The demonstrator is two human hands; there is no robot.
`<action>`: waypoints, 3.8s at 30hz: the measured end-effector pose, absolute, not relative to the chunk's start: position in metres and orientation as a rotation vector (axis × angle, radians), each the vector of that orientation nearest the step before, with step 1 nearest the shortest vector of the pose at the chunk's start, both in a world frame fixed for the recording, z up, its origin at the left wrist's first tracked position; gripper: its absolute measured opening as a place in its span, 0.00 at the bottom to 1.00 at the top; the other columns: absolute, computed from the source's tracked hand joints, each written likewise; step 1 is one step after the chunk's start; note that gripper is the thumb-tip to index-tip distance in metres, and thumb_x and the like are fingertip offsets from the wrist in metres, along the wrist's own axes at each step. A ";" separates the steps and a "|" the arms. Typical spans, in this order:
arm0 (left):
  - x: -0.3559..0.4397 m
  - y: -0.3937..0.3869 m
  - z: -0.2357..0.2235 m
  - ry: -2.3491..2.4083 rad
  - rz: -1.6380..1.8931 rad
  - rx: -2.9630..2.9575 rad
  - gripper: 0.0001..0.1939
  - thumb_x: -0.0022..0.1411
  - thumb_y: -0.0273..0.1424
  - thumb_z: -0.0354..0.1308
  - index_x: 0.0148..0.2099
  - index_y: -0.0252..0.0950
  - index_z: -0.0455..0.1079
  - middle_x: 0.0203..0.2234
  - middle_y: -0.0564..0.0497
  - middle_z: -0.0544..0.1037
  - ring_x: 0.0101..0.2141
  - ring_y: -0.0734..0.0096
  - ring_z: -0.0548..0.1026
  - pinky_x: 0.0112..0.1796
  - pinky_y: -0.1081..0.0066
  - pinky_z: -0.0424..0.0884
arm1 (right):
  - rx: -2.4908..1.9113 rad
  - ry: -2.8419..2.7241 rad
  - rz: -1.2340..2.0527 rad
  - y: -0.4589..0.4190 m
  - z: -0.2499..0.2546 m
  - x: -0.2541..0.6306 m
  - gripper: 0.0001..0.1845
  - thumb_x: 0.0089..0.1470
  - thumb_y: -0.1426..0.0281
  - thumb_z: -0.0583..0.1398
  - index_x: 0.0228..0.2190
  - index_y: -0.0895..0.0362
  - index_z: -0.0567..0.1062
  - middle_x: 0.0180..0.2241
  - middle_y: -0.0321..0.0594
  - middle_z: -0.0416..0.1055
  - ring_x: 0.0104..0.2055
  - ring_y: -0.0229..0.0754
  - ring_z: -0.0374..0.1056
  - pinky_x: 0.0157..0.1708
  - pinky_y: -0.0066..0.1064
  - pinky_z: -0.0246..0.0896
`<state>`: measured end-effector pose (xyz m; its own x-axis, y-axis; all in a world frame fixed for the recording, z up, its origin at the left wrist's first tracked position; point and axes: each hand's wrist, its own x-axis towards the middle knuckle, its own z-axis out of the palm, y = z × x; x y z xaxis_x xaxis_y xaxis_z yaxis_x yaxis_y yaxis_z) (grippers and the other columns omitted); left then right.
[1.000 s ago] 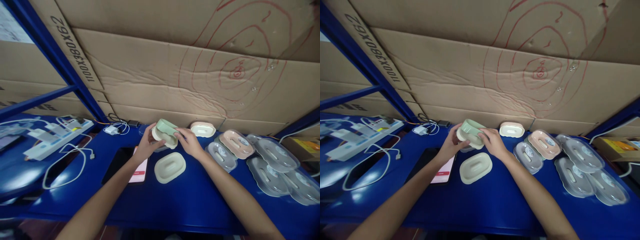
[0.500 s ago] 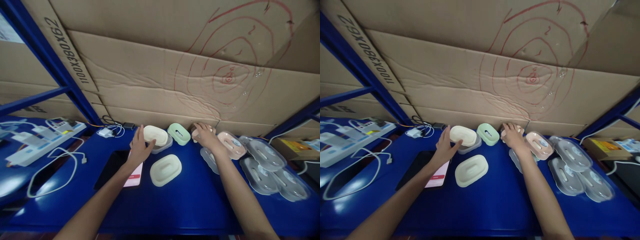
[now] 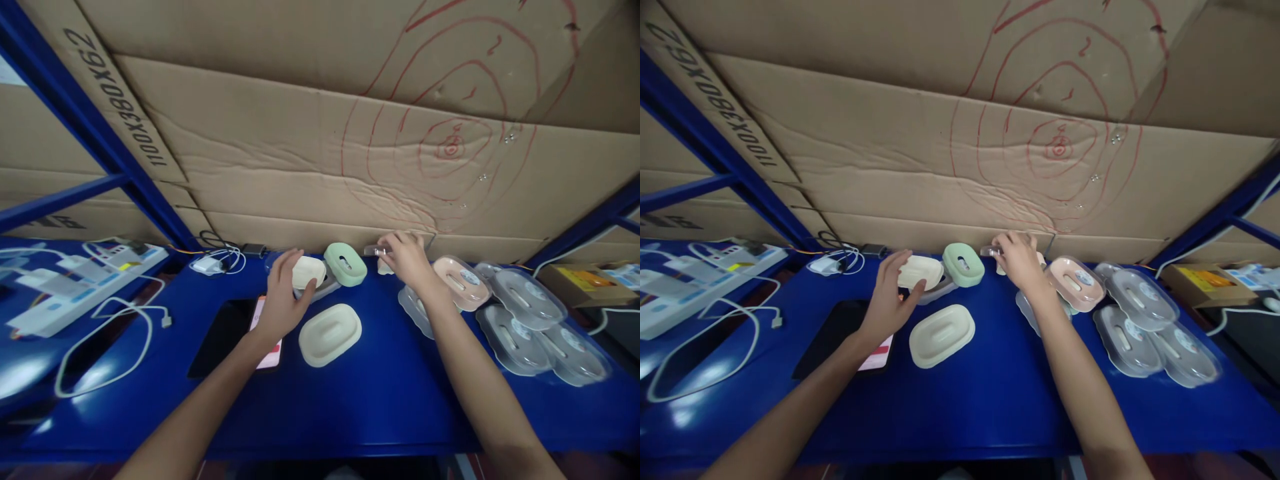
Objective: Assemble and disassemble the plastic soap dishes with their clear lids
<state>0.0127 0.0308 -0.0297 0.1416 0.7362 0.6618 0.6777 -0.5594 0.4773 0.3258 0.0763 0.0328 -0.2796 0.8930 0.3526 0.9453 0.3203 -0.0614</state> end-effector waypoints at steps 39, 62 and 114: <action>0.020 0.026 -0.042 1.241 0.911 2.711 0.17 0.73 0.32 0.55 0.59 0.46 0.78 0.58 0.42 0.78 0.57 0.48 0.76 0.62 0.44 0.62 | -1.456 -2.260 0.357 0.062 0.033 0.323 0.19 0.75 0.59 0.50 0.55 0.53 0.73 0.53 0.47 0.80 0.52 0.49 0.77 0.52 0.39 0.68; 0.023 0.021 -0.046 1.157 0.748 2.875 0.14 0.76 0.32 0.53 0.57 0.40 0.76 0.60 0.39 0.76 0.59 0.47 0.75 0.62 0.43 0.58 | -2.227 -2.155 -0.035 -0.017 0.025 0.360 0.25 0.66 0.55 0.60 0.55 0.58 0.78 0.52 0.62 0.80 0.54 0.69 0.76 0.53 0.59 0.67; 0.067 -0.045 -0.039 0.448 0.620 2.921 0.06 0.79 0.27 0.55 0.51 0.38 0.73 0.46 0.50 0.81 0.49 0.65 0.78 0.52 0.65 0.70 | -1.255 -1.962 0.009 0.012 -0.025 0.309 0.24 0.73 0.54 0.53 0.63 0.46 0.73 0.70 0.45 0.66 0.72 0.56 0.60 0.71 0.58 0.52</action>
